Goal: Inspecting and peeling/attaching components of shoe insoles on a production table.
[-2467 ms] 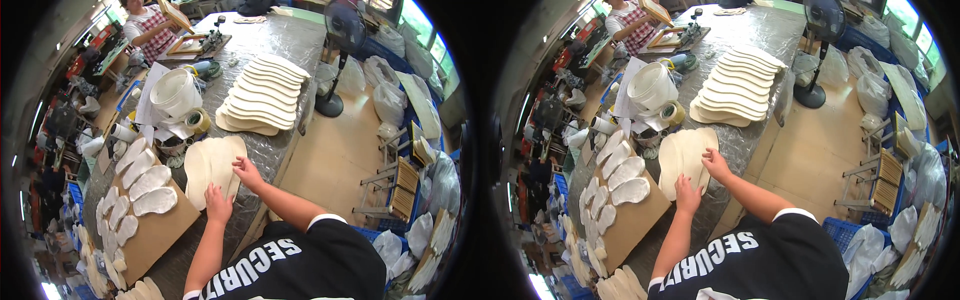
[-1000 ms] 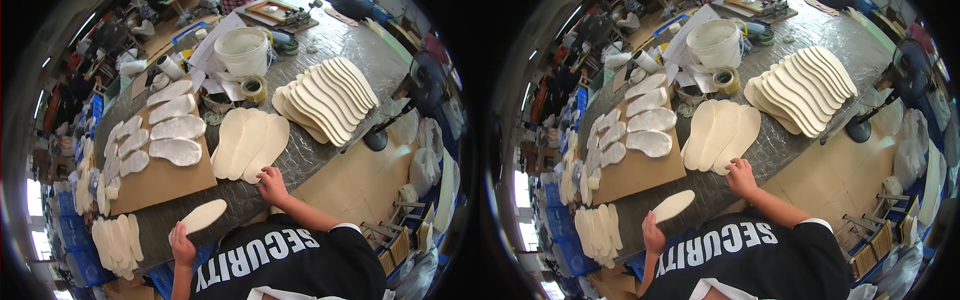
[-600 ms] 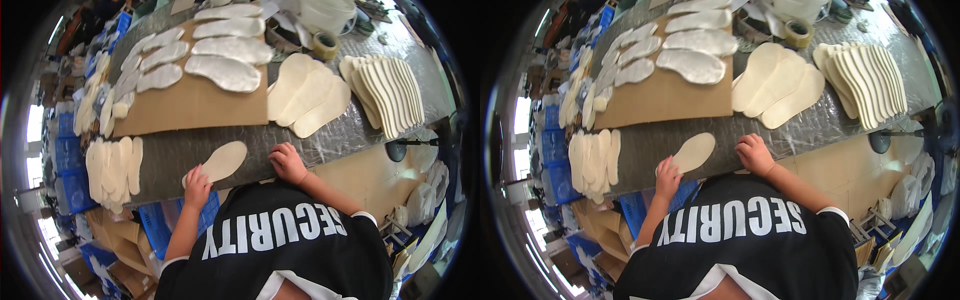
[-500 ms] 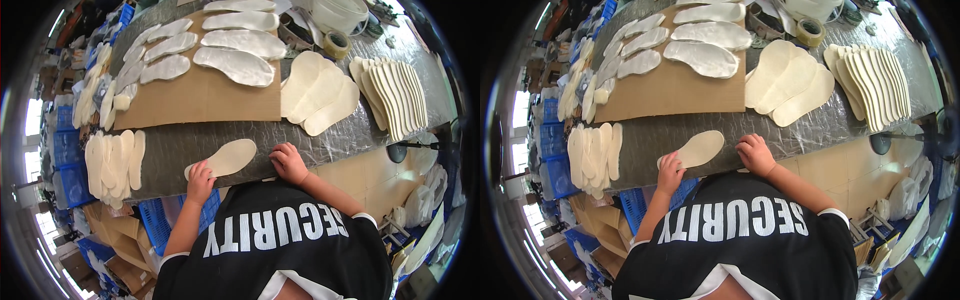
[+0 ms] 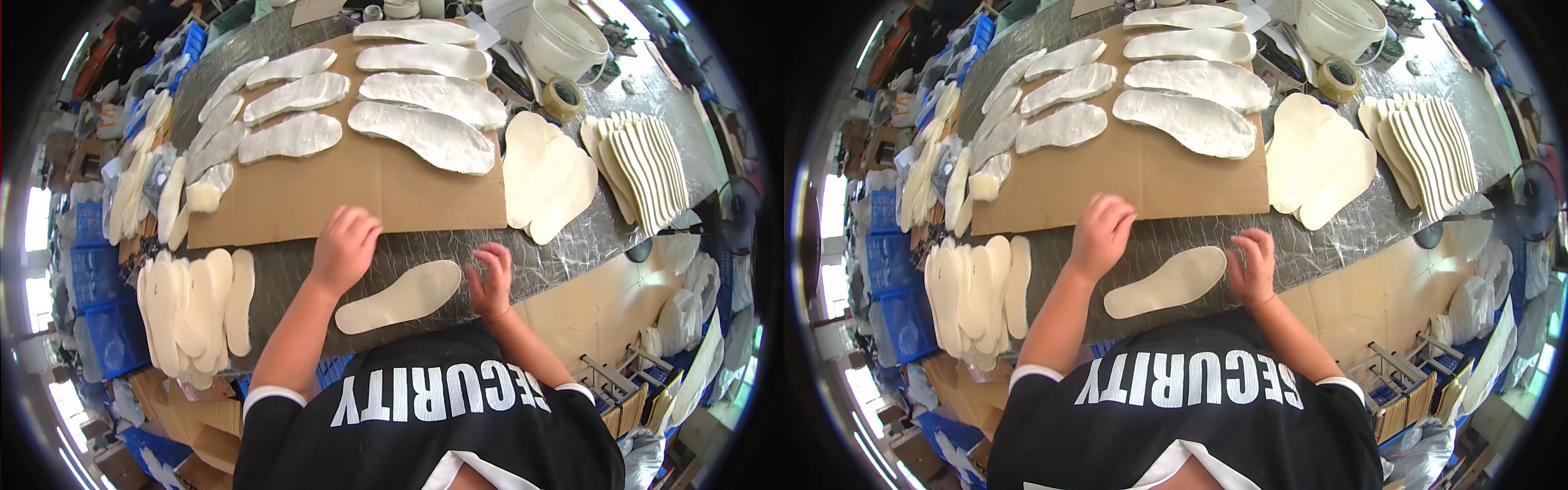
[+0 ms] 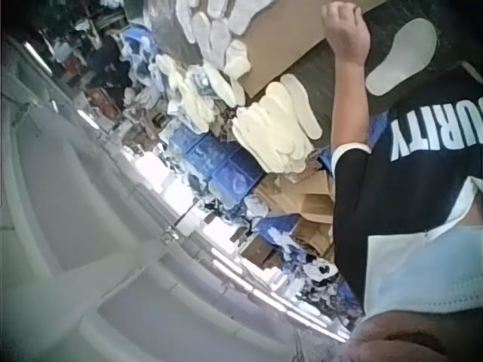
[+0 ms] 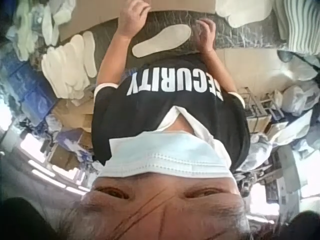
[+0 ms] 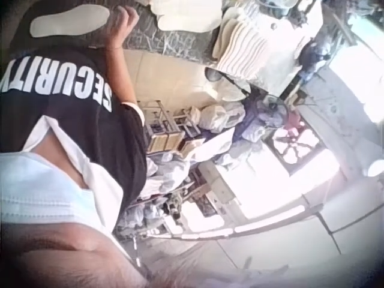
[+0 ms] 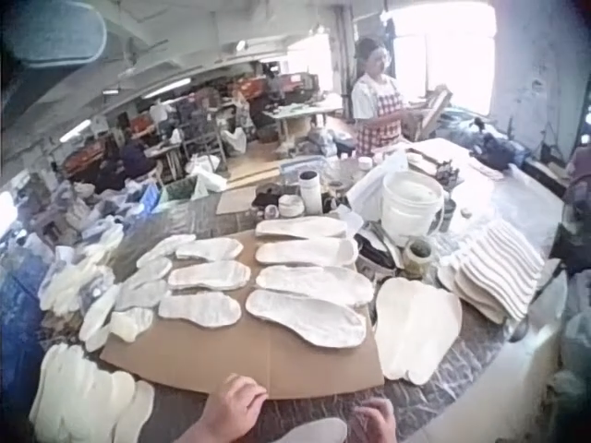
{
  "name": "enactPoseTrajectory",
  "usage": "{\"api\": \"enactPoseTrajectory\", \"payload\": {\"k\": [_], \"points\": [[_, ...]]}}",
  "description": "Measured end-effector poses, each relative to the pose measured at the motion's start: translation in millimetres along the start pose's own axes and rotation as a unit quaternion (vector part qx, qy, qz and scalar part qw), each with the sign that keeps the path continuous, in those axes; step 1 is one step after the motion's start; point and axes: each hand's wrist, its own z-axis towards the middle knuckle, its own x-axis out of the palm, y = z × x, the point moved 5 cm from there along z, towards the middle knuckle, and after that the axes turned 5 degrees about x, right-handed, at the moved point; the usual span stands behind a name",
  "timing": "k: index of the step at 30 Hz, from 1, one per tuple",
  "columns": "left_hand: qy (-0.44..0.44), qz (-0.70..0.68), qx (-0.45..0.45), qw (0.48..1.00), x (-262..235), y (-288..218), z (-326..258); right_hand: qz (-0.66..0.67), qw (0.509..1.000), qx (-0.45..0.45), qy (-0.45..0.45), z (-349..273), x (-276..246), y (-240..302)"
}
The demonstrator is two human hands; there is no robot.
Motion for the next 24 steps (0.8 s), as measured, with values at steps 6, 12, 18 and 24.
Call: {"api": "enactPoseTrajectory", "payload": {"k": [6, 12, 18, 24], "points": [[-0.050, 0.030, 0.037, 0.998, 47.5, 45.5, 81.1, -0.236, 0.965, -0.014, -0.111, 118.1, -7.8, 23.8], [-0.068, 0.070, -0.107, 0.989, 53.6, 103.8, 58.3, -0.327, 0.936, -0.096, -0.088, 134.7, -13.8, 16.3], [-0.019, 0.004, -0.190, 0.982, 44.5, 131.5, 42.5, -0.218, 0.958, -0.177, -0.067, 116.6, -43.5, 77.9], [0.001, -0.227, 0.003, 0.974, -0.5, 10.0, 45.5, -0.085, 0.987, -0.120, 0.064, 112.4, -70.7, 111.4]]}}
